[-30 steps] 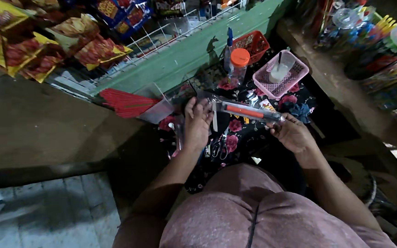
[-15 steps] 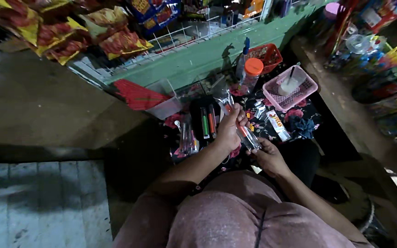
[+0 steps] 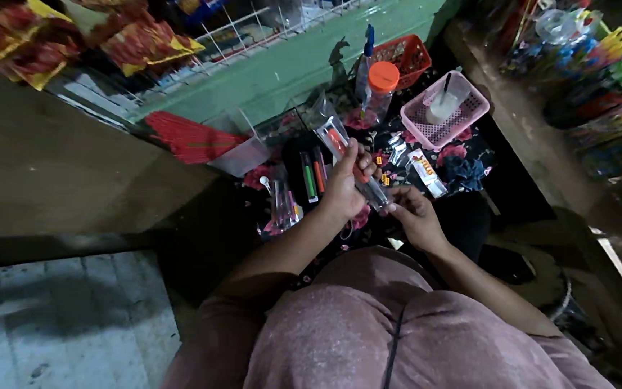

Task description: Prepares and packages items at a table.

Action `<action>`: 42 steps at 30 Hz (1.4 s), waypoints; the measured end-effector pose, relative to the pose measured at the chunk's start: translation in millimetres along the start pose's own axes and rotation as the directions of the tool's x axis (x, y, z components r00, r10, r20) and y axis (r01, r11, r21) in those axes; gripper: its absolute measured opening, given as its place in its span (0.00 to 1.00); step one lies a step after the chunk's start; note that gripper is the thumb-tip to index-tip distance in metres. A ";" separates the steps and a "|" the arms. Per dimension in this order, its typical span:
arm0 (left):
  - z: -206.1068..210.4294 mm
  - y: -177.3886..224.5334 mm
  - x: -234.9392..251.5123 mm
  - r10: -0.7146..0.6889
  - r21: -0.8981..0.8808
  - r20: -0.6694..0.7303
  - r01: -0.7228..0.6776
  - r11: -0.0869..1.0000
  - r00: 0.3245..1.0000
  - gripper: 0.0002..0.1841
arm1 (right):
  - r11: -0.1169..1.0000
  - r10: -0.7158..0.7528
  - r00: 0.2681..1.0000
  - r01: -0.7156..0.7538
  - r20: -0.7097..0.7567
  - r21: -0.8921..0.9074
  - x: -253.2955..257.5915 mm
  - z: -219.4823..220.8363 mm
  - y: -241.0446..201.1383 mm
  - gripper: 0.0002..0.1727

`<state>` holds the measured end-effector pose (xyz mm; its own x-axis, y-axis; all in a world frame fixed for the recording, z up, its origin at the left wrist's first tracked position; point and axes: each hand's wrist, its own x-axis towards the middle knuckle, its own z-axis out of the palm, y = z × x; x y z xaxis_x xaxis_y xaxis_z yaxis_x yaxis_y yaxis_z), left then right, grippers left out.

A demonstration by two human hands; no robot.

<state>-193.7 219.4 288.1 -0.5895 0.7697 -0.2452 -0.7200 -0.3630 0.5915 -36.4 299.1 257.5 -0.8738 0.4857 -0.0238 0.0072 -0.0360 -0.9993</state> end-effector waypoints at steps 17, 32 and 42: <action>-83.7 -50.8 -16.6 -0.548 0.620 0.070 0.394 0.678 0.833 0.36 | 0.155 0.235 0.913 0.303 0.333 -0.940 87.2 2.1 -109.2 0.13; -82.7 -8.3 4.6 0.086 0.847 0.515 -0.522 0.102 0.853 0.37 | 0.085 0.078 0.790 0.602 0.608 -0.794 68.8 -26.0 -170.6 0.06; -34.9 -16.7 -1.8 -0.128 0.892 0.428 -0.396 0.215 0.895 0.18 | 0.301 -0.099 0.863 0.501 0.496 -0.812 67.6 -33.7 -171.1 0.07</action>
<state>-193.4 205.7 251.9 -0.2782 0.9599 0.0338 0.4055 0.0855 0.9101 -80.4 367.6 425.9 -0.9957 -0.0101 0.0922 -0.0406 0.9411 -0.3357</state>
